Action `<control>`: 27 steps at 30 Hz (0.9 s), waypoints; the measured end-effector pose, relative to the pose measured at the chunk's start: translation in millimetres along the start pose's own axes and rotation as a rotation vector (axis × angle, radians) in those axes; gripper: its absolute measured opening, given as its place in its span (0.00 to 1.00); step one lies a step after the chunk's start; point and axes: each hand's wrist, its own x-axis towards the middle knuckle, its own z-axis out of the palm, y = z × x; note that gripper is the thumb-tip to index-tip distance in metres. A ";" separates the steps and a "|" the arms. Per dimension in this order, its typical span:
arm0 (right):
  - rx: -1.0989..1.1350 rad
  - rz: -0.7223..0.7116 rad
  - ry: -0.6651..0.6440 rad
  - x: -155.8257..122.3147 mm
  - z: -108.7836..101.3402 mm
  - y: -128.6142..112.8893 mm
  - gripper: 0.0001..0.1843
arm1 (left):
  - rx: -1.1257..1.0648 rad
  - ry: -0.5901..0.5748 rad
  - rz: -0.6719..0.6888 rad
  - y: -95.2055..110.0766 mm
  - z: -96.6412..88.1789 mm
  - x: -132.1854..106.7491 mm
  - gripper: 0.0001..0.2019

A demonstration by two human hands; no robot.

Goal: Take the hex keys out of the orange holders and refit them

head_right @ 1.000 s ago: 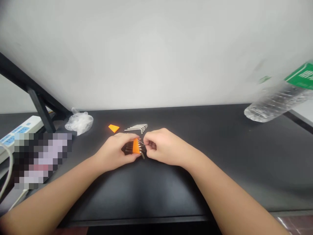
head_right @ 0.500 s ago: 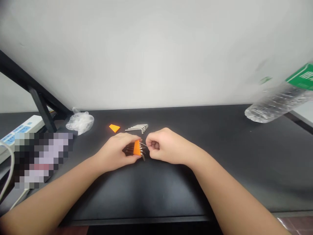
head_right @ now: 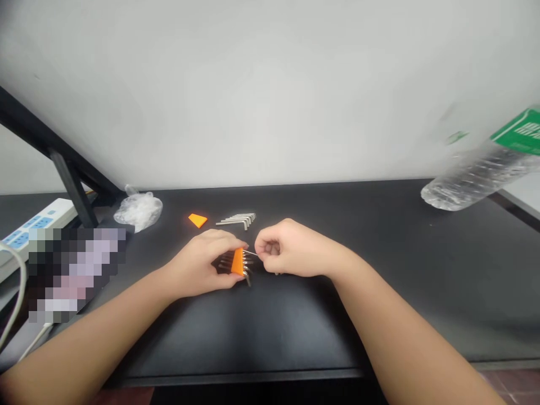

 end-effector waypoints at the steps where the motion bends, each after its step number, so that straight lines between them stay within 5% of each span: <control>1: 0.021 0.014 -0.014 0.0 -0.7 0.7 0.04 | 0.000 -0.008 0.001 0.5 -0.2 0.1 0.24; 6: 0.074 0.017 -0.015 1.3 0.7 6.7 0.05 | 0.008 -0.035 -0.016 2.8 -1.9 0.6 0.24; 12: 0.075 -0.077 0.197 8.0 10.5 11.9 0.07 | -0.001 -0.057 -0.047 8.5 -3.5 2.8 0.20; 20: -0.244 -0.439 0.414 10.1 25.6 6.8 0.12 | -0.087 0.015 -0.047 6.4 -1.5 2.9 0.17; 27: -0.201 -0.581 0.454 13.7 30.1 12.4 0.13 | -0.280 0.134 0.007 5.9 -4.0 4.3 0.18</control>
